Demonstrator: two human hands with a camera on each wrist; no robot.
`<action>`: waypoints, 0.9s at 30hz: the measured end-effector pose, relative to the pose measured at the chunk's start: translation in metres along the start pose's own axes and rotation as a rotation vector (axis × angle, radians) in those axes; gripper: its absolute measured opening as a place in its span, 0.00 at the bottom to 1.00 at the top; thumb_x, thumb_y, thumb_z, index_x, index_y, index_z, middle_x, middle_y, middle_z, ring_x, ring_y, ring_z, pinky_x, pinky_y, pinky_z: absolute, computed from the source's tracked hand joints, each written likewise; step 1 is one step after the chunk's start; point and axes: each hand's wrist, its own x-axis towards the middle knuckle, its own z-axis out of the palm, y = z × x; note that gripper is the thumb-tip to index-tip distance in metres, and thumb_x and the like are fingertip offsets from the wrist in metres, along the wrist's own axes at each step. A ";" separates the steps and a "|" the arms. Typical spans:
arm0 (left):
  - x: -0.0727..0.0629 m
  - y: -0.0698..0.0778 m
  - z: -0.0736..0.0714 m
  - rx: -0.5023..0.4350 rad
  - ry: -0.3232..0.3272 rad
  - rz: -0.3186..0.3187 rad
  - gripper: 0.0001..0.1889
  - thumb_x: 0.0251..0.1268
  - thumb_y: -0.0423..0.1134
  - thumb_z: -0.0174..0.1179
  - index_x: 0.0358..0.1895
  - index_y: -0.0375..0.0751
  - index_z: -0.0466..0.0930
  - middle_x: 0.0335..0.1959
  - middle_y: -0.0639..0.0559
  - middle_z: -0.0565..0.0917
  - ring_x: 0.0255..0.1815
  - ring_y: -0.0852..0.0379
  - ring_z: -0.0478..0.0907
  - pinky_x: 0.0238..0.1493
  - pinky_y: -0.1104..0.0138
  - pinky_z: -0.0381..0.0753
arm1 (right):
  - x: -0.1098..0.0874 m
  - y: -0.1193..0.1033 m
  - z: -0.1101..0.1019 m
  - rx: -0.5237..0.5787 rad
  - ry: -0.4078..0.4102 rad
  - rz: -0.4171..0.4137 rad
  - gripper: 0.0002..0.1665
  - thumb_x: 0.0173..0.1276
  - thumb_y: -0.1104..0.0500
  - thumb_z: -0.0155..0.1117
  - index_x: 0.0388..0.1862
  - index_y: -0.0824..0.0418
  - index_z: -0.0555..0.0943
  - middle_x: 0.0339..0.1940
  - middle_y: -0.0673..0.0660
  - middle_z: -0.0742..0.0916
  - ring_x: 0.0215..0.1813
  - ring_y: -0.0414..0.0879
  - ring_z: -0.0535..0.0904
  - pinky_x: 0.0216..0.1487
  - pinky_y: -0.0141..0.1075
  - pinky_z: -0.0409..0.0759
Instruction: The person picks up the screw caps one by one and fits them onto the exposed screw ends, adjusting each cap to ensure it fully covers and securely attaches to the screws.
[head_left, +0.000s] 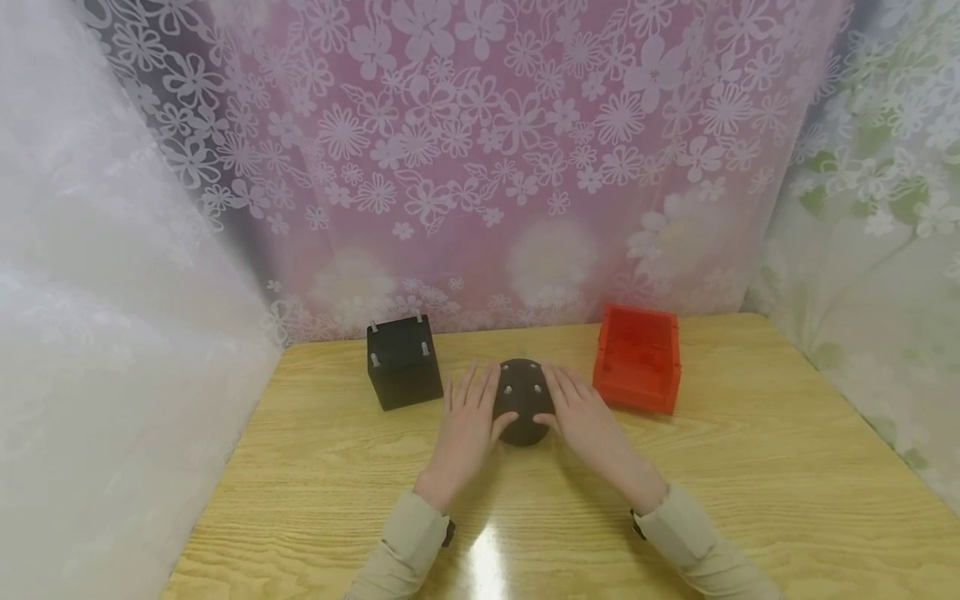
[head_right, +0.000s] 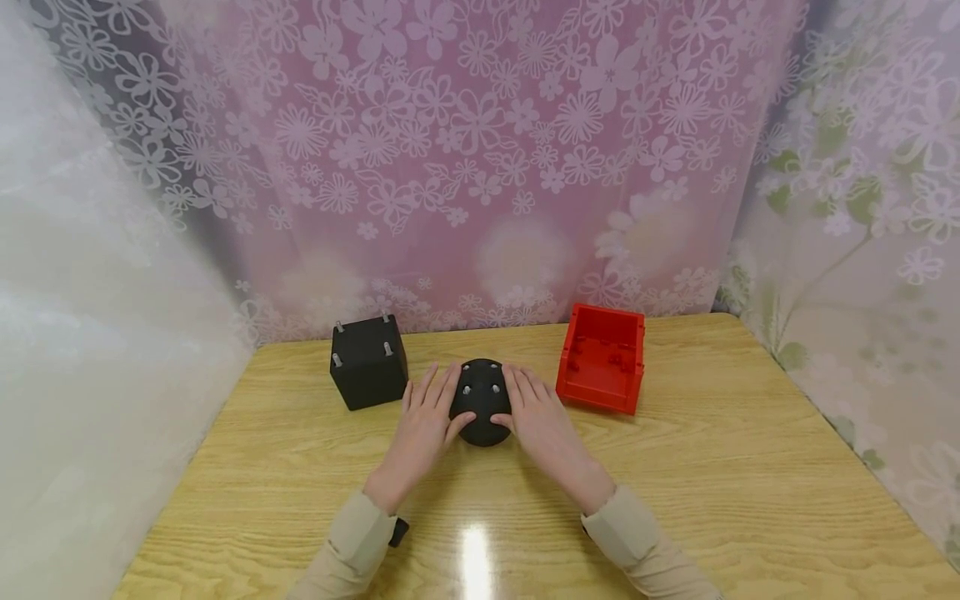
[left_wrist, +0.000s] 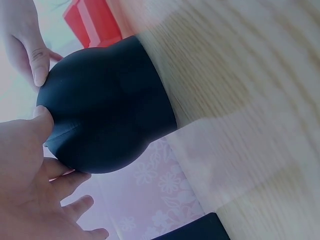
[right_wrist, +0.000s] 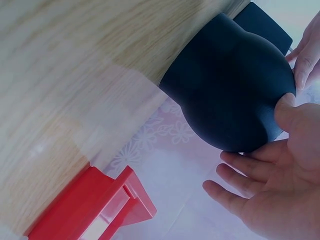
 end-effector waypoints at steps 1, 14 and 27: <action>-0.001 0.000 0.000 0.004 0.000 0.000 0.40 0.76 0.57 0.52 0.81 0.38 0.53 0.80 0.46 0.61 0.83 0.44 0.48 0.77 0.39 0.47 | 0.000 0.000 0.000 0.002 -0.004 0.004 0.48 0.68 0.46 0.67 0.75 0.75 0.63 0.70 0.72 0.75 0.69 0.66 0.72 0.69 0.56 0.72; -0.008 0.004 -0.003 -0.006 0.008 -0.003 0.40 0.76 0.57 0.52 0.81 0.39 0.53 0.79 0.44 0.62 0.81 0.40 0.53 0.76 0.37 0.53 | -0.006 -0.006 -0.003 -0.006 -0.005 0.015 0.48 0.68 0.46 0.67 0.74 0.75 0.64 0.69 0.71 0.76 0.69 0.66 0.73 0.66 0.57 0.75; -0.011 0.005 -0.003 0.006 0.005 -0.004 0.40 0.76 0.57 0.52 0.81 0.40 0.53 0.79 0.46 0.63 0.81 0.42 0.53 0.76 0.38 0.53 | -0.010 -0.008 -0.004 -0.019 0.019 0.000 0.49 0.67 0.46 0.69 0.74 0.76 0.64 0.68 0.72 0.77 0.67 0.65 0.75 0.67 0.56 0.75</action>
